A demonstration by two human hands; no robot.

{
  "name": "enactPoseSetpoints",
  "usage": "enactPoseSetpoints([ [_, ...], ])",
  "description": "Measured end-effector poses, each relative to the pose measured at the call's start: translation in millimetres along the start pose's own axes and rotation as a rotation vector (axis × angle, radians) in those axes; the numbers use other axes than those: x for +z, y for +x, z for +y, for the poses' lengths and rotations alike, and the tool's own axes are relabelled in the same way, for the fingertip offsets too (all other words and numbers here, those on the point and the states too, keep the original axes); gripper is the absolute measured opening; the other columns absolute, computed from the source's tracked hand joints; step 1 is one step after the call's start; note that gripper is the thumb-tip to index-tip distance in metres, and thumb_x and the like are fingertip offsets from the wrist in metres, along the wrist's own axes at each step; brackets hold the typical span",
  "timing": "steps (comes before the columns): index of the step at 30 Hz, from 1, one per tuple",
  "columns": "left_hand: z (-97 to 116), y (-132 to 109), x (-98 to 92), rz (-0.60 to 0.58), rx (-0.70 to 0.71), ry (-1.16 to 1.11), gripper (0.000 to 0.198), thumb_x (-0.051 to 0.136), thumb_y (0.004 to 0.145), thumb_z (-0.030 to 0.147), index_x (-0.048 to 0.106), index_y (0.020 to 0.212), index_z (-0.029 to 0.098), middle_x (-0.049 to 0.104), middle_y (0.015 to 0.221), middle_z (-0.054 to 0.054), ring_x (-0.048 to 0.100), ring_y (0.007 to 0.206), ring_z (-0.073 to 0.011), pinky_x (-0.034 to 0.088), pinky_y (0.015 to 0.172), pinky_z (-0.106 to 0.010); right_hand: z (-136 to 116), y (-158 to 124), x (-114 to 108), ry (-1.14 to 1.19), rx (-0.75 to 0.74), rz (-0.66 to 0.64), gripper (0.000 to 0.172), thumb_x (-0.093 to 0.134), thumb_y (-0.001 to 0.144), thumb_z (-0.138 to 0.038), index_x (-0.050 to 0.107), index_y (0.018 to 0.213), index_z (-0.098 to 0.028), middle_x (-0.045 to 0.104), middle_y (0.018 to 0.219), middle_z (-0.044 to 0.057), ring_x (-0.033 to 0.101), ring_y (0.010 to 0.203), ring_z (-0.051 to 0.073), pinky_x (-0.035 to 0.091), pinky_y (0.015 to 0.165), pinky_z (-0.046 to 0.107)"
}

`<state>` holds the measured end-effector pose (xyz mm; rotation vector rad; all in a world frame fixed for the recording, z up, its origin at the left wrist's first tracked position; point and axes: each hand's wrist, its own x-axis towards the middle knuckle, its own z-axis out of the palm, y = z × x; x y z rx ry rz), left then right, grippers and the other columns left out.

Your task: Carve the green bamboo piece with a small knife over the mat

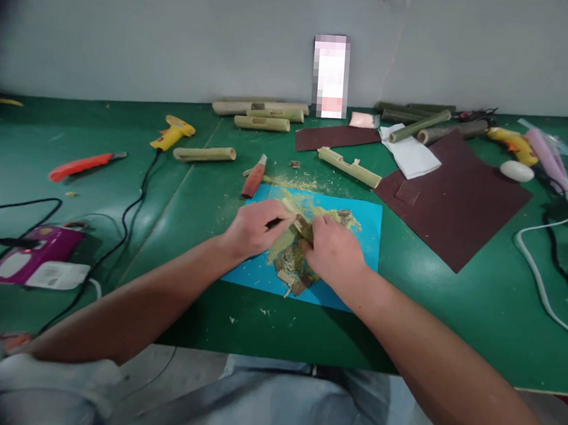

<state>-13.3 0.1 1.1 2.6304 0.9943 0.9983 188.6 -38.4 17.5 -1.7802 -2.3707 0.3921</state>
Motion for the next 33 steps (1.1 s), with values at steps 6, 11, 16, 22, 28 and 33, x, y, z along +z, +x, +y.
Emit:
enactPoseSetpoints([
  [6, -16.4, 1.2, -5.1, 0.117, -0.091, 0.051, 0.017, 0.057, 0.1, 0.024, 0.068, 0.09, 0.017, 0.069, 0.083, -0.004, 0.063, 0.077, -0.0153, 0.051, 0.074, -0.029, 1.9, -2.7, -0.6, -0.042, -0.015, 0.019, 0.022, 0.059, 0.096, -0.041, 0.062, 0.097, -0.019, 0.068, 0.099, 0.008, 0.061, 0.085, 0.022, 0.026, 0.059, 0.034],
  [11, -21.4, 2.5, -2.4, 0.083, -0.138, 0.037, 0.018, 0.058, 0.1, 0.025, 0.069, 0.088, 0.017, 0.067, 0.081, -0.003, 0.062, 0.076, -0.015, 0.05, 0.072, -0.028, 0.3, -1.4, 1.7, -0.075, -0.078, 0.105, 0.024, 0.058, 0.095, -0.041, 0.064, 0.097, -0.018, 0.068, 0.1, 0.011, 0.062, 0.094, 0.025, 0.033, 0.065, 0.035],
  [16, -12.9, 1.6, -1.3, -0.031, -0.079, 0.028, 0.02, 0.056, 0.101, 0.025, 0.069, 0.09, 0.017, 0.067, 0.081, -0.004, 0.062, 0.079, -0.0163, 0.049, 0.074, -0.029, -3.5, 1.2, 2.0, -0.057, -0.06, 0.066, 0.019, 0.055, 0.097, -0.034, 0.064, 0.099, -0.017, 0.068, 0.1, 0.011, 0.062, 0.09, 0.024, 0.033, 0.064, 0.035],
  [22, -10.9, 1.1, 2.0, -0.052, -0.047, 0.046, 0.022, 0.053, 0.102, 0.025, 0.068, 0.088, 0.017, 0.066, 0.079, -0.004, 0.062, 0.078, -0.0168, 0.049, 0.072, -0.03, -3.6, 1.1, 2.0, -0.054, -0.057, 0.06, 0.017, 0.055, 0.097, -0.032, 0.063, 0.098, -0.017, 0.068, 0.099, 0.012, 0.061, 0.09, 0.024, 0.031, 0.064, 0.034],
  [28, -11.9, 2.6, 1.9, -0.034, -0.022, 0.049, 0.022, 0.053, 0.101, 0.023, 0.066, 0.085, 0.017, 0.064, 0.077, -0.004, 0.059, 0.075, -0.0166, 0.047, 0.07, -0.031, -2.3, 1.4, 2.9, -0.041, -0.052, 0.061, 0.018, 0.056, 0.096, -0.034, 0.063, 0.098, -0.017, 0.068, 0.1, 0.011, 0.061, 0.089, 0.023, 0.032, 0.064, 0.034],
  [33, -9.7, 4.4, 1.0, 0.009, -0.059, 0.094, 0.026, 0.052, 0.101, 0.021, 0.062, 0.077, 0.017, 0.061, 0.073, -0.003, 0.055, 0.072, -0.0159, 0.043, 0.068, -0.03, -2.4, 1.0, 2.3, -0.034, -0.045, 0.067, 0.018, 0.055, 0.097, -0.035, 0.062, 0.098, -0.018, 0.068, 0.1, 0.011, 0.061, 0.089, 0.023, 0.033, 0.064, 0.034],
])
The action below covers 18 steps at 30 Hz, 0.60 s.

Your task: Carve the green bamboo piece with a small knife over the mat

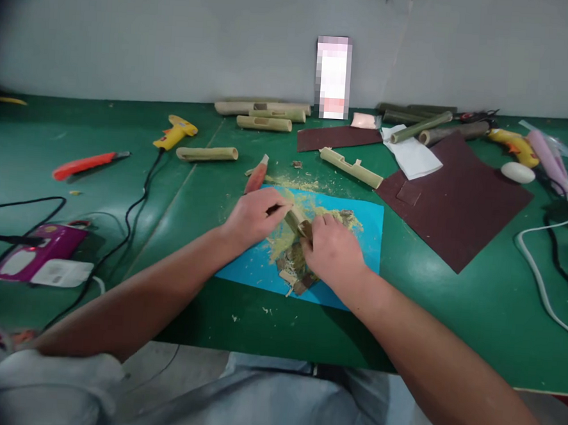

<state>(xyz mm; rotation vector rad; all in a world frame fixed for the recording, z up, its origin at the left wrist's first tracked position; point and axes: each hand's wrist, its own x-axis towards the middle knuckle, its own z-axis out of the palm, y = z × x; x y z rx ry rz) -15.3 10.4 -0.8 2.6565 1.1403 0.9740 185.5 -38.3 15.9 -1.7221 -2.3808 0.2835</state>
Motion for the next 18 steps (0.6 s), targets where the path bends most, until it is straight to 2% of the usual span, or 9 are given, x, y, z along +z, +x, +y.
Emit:
enactPoseSetpoints([
  [4, 0.6, -0.3, 1.1, -0.043, 0.063, 0.009, 0.025, 0.051, 0.101, 0.022, 0.062, 0.08, 0.018, 0.061, 0.074, -0.003, 0.055, 0.072, -0.0163, 0.042, 0.067, -0.03, -0.3, 0.2, -0.8, -0.001, -0.002, -0.018, 0.016, 0.055, 0.096, -0.033, 0.062, 0.097, -0.018, 0.068, 0.099, 0.011, 0.061, 0.088, 0.023, 0.031, 0.063, 0.034],
  [7, -0.6, 0.0, 1.2, -0.021, 0.031, 0.026, 0.025, 0.051, 0.101, 0.022, 0.061, 0.078, 0.018, 0.061, 0.074, -0.003, 0.056, 0.072, -0.0163, 0.044, 0.067, -0.03, -0.1, 0.1, -0.3, -0.004, -0.001, -0.001, 0.017, 0.055, 0.096, -0.034, 0.061, 0.097, -0.018, 0.068, 0.099, 0.01, 0.061, 0.088, 0.023, 0.031, 0.063, 0.034],
  [10, -0.3, 0.2, 0.7, -0.065, 0.058, 0.029, 0.025, 0.05, 0.101, 0.022, 0.062, 0.081, 0.018, 0.062, 0.075, -0.004, 0.057, 0.073, -0.017, 0.044, 0.068, -0.031, 0.2, -0.3, 0.5, -0.004, -0.009, -0.005, 0.016, 0.055, 0.096, -0.034, 0.061, 0.096, -0.019, 0.068, 0.099, 0.01, 0.061, 0.088, 0.023, 0.031, 0.063, 0.034],
  [14, 1.6, -0.3, 0.0, -0.018, 0.016, 0.039, 0.025, 0.051, 0.1, 0.022, 0.061, 0.078, 0.018, 0.061, 0.074, -0.003, 0.056, 0.072, -0.0168, 0.044, 0.068, -0.031, 0.1, 0.0, 0.3, -0.001, -0.001, -0.002, 0.018, 0.054, 0.097, -0.035, 0.061, 0.096, -0.019, 0.068, 0.099, 0.01, 0.061, 0.088, 0.023, 0.031, 0.063, 0.034],
  [18, 1.3, -0.4, 0.0, -0.06, 0.037, 0.03, 0.024, 0.051, 0.1, 0.022, 0.062, 0.08, 0.018, 0.062, 0.075, -0.003, 0.056, 0.073, -0.0166, 0.044, 0.068, -0.031, -0.1, 0.2, -0.1, 0.005, -0.003, -0.007, 0.018, 0.054, 0.097, -0.035, 0.061, 0.097, -0.018, 0.068, 0.1, 0.01, 0.061, 0.088, 0.023, 0.03, 0.063, 0.034],
])
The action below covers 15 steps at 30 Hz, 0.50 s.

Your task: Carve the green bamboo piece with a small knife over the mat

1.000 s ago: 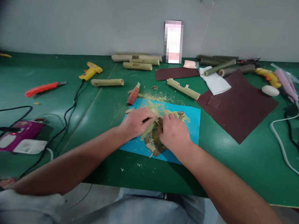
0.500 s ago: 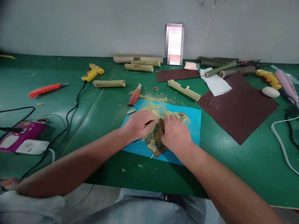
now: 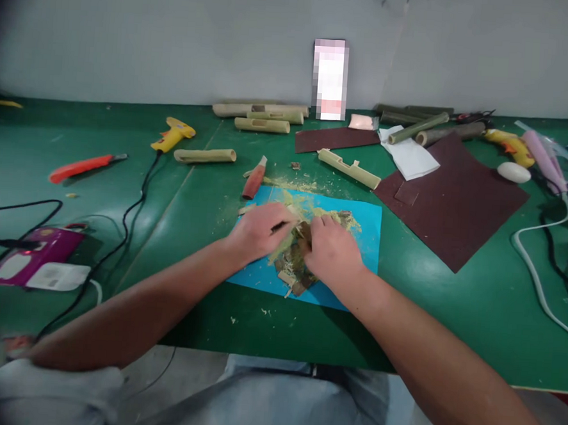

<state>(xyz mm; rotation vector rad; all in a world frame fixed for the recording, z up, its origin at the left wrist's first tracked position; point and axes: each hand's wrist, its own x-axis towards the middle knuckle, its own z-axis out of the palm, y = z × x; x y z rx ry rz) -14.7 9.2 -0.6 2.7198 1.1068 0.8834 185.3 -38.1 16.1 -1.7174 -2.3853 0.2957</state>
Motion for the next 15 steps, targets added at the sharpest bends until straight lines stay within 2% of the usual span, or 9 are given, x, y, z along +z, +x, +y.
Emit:
enactPoseSetpoints([
  [3, -0.4, 0.7, 0.5, 0.04, -0.043, 0.001, 0.025, 0.052, 0.1, 0.023, 0.062, 0.078, 0.018, 0.061, 0.074, -0.003, 0.055, 0.072, -0.0161, 0.044, 0.068, -0.03, 0.1, -0.3, 0.0, 0.003, 0.003, 0.008, 0.019, 0.055, 0.097, -0.036, 0.061, 0.097, -0.018, 0.068, 0.1, 0.01, 0.061, 0.089, 0.023, 0.03, 0.064, 0.034],
  [7, 1.5, 0.7, 0.4, -0.024, 0.006, -0.063, 0.022, 0.052, 0.1, 0.022, 0.064, 0.082, 0.018, 0.064, 0.076, -0.003, 0.058, 0.074, -0.0164, 0.045, 0.069, -0.03, 0.3, -0.7, -0.1, 0.003, 0.004, -0.014, 0.017, 0.056, 0.096, -0.034, 0.062, 0.097, -0.018, 0.068, 0.1, 0.011, 0.061, 0.088, 0.023, 0.029, 0.063, 0.034],
  [10, 1.2, 0.3, -0.5, 0.026, -0.028, -0.059, 0.022, 0.053, 0.1, 0.022, 0.064, 0.081, 0.018, 0.063, 0.075, -0.003, 0.058, 0.073, -0.0166, 0.046, 0.069, -0.031, 0.2, -0.6, 0.1, 0.005, 0.0, -0.003, 0.019, 0.056, 0.097, -0.035, 0.062, 0.097, -0.018, 0.068, 0.1, 0.011, 0.06, 0.088, 0.023, 0.029, 0.063, 0.034],
  [13, 0.2, 0.2, -1.0, -0.001, 0.012, -0.059, 0.021, 0.053, 0.1, 0.021, 0.064, 0.082, 0.018, 0.062, 0.075, -0.003, 0.057, 0.073, -0.0164, 0.044, 0.068, -0.03, 0.2, -0.6, 0.2, 0.004, -0.003, -0.007, 0.018, 0.055, 0.097, -0.035, 0.062, 0.098, -0.018, 0.068, 0.1, 0.011, 0.06, 0.088, 0.023, 0.03, 0.063, 0.034],
  [15, 0.0, 0.6, -0.8, 0.014, -0.016, -0.047, 0.024, 0.052, 0.1, 0.021, 0.061, 0.078, 0.018, 0.059, 0.072, -0.002, 0.055, 0.07, -0.0158, 0.043, 0.066, -0.03, 0.6, -0.8, 0.4, 0.008, 0.001, -0.004, 0.018, 0.054, 0.097, -0.035, 0.062, 0.097, -0.019, 0.067, 0.1, 0.01, 0.06, 0.087, 0.023, 0.03, 0.063, 0.034],
])
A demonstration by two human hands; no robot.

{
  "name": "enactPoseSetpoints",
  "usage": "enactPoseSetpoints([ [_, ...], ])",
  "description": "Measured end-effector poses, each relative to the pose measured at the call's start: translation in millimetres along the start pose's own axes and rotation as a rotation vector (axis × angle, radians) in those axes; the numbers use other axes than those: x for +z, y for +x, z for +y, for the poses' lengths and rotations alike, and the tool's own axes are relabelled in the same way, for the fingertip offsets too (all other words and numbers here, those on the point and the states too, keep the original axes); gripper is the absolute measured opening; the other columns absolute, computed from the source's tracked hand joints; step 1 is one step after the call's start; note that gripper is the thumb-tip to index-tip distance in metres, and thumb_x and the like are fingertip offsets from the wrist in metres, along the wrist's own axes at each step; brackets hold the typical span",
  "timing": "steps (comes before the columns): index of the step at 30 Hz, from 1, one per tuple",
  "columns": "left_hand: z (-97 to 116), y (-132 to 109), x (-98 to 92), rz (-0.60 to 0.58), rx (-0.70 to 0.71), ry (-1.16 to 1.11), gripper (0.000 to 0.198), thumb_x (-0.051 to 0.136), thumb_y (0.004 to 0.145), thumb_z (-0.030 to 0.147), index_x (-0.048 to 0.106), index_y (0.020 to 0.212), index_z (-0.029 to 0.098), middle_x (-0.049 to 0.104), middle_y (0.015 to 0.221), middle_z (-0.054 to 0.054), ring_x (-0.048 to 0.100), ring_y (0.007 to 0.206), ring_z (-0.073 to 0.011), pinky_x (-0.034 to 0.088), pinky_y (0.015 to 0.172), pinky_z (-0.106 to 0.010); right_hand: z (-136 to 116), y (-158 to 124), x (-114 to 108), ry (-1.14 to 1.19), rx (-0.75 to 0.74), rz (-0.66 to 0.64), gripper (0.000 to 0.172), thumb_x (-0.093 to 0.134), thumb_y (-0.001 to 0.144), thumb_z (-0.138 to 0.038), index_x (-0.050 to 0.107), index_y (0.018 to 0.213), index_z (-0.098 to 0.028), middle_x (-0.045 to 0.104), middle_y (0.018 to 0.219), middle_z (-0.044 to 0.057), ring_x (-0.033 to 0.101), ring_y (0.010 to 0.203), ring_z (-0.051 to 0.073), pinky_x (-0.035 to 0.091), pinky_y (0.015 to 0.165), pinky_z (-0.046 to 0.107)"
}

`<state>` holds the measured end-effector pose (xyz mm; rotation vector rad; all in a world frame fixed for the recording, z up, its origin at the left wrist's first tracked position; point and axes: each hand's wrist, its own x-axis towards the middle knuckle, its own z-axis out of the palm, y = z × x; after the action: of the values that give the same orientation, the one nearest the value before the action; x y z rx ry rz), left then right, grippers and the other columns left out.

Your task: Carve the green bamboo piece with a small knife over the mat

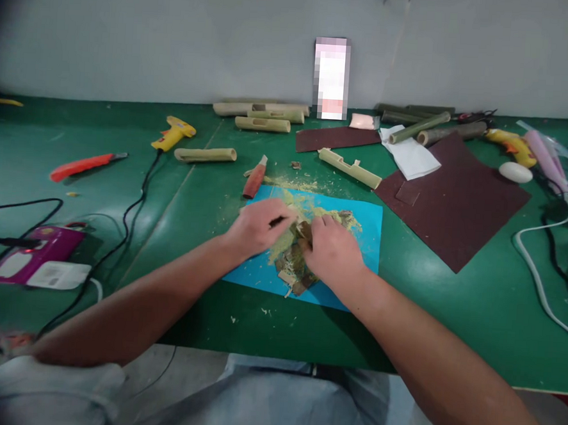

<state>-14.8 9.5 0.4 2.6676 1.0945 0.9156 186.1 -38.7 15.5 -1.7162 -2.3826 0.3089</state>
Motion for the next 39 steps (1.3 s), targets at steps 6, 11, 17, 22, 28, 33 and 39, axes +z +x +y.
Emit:
enactPoseSetpoints([
  [6, 2.2, 1.3, 1.7, -0.022, -0.001, 0.002, 0.025, 0.051, 0.1, 0.023, 0.061, 0.078, 0.018, 0.061, 0.073, -0.003, 0.055, 0.071, -0.0159, 0.042, 0.066, -0.03, 1.9, -0.6, 0.8, -0.001, 0.001, -0.004, 0.018, 0.055, 0.097, -0.036, 0.061, 0.096, -0.019, 0.067, 0.1, 0.01, 0.06, 0.087, 0.022, 0.029, 0.062, 0.034],
  [11, 1.4, 1.1, 2.5, 0.017, -0.01, 0.03, 0.025, 0.052, 0.1, 0.024, 0.06, 0.078, 0.018, 0.061, 0.074, -0.003, 0.055, 0.071, -0.0165, 0.043, 0.066, -0.031, 2.1, -0.2, 0.6, 0.0, -0.003, 0.003, 0.018, 0.056, 0.097, -0.036, 0.061, 0.097, -0.019, 0.067, 0.1, 0.01, 0.06, 0.087, 0.022, 0.029, 0.063, 0.034],
  [17, -0.6, 0.7, 1.6, 0.029, -0.027, 0.031, 0.025, 0.052, 0.099, 0.023, 0.058, 0.075, 0.019, 0.06, 0.073, -0.003, 0.055, 0.071, -0.016, 0.044, 0.067, -0.031, 2.4, 0.4, 0.7, -0.004, -0.002, 0.005, 0.019, 0.055, 0.097, -0.037, 0.062, 0.097, -0.019, 0.067, 0.099, 0.01, 0.06, 0.086, 0.022, 0.029, 0.063, 0.034],
  [22, 0.1, 0.6, -0.6, 0.014, -0.017, 0.019, 0.026, 0.052, 0.1, 0.023, 0.059, 0.075, 0.019, 0.06, 0.072, -0.003, 0.055, 0.071, -0.0165, 0.044, 0.067, -0.032, 2.1, -0.1, 0.7, 0.002, 0.001, 0.003, 0.019, 0.055, 0.097, -0.037, 0.061, 0.096, -0.019, 0.067, 0.1, 0.01, 0.06, 0.087, 0.023, 0.029, 0.062, 0.034],
  [28, 1.8, -1.9, 0.7, -0.009, 0.004, -0.017, 0.022, 0.053, 0.099, 0.021, 0.062, 0.08, 0.018, 0.061, 0.074, -0.003, 0.056, 0.072, -0.0159, 0.043, 0.066, -0.03, 2.0, -0.5, 0.3, 0.002, 0.0, -0.001, 0.017, 0.056, 0.096, -0.034, 0.061, 0.096, -0.019, 0.067, 0.099, 0.01, 0.061, 0.087, 0.022, 0.029, 0.062, 0.034],
  [33, 1.5, -1.5, 2.5, 0.01, 0.01, -0.013, 0.022, 0.053, 0.1, 0.022, 0.062, 0.08, 0.018, 0.062, 0.075, -0.003, 0.056, 0.072, -0.0159, 0.044, 0.067, -0.03, 3.6, -0.8, 0.9, -0.001, -0.004, 0.002, 0.018, 0.054, 0.097, -0.036, 0.061, 0.097, -0.019, 0.068, 0.1, 0.01, 0.061, 0.087, 0.022, 0.028, 0.062, 0.034],
  [39, 0.9, -0.8, 3.4, 0.058, -0.058, -0.038, 0.023, 0.054, 0.099, 0.021, 0.06, 0.077, 0.018, 0.059, 0.074, -0.002, 0.054, 0.071, -0.0146, 0.042, 0.066, -0.029, 3.3, -0.5, 1.7, -0.007, 0.002, 0.017, 0.019, 0.055, 0.097, -0.037, 0.061, 0.096, -0.02, 0.068, 0.1, 0.01, 0.06, 0.086, 0.022, 0.029, 0.062, 0.034],
])
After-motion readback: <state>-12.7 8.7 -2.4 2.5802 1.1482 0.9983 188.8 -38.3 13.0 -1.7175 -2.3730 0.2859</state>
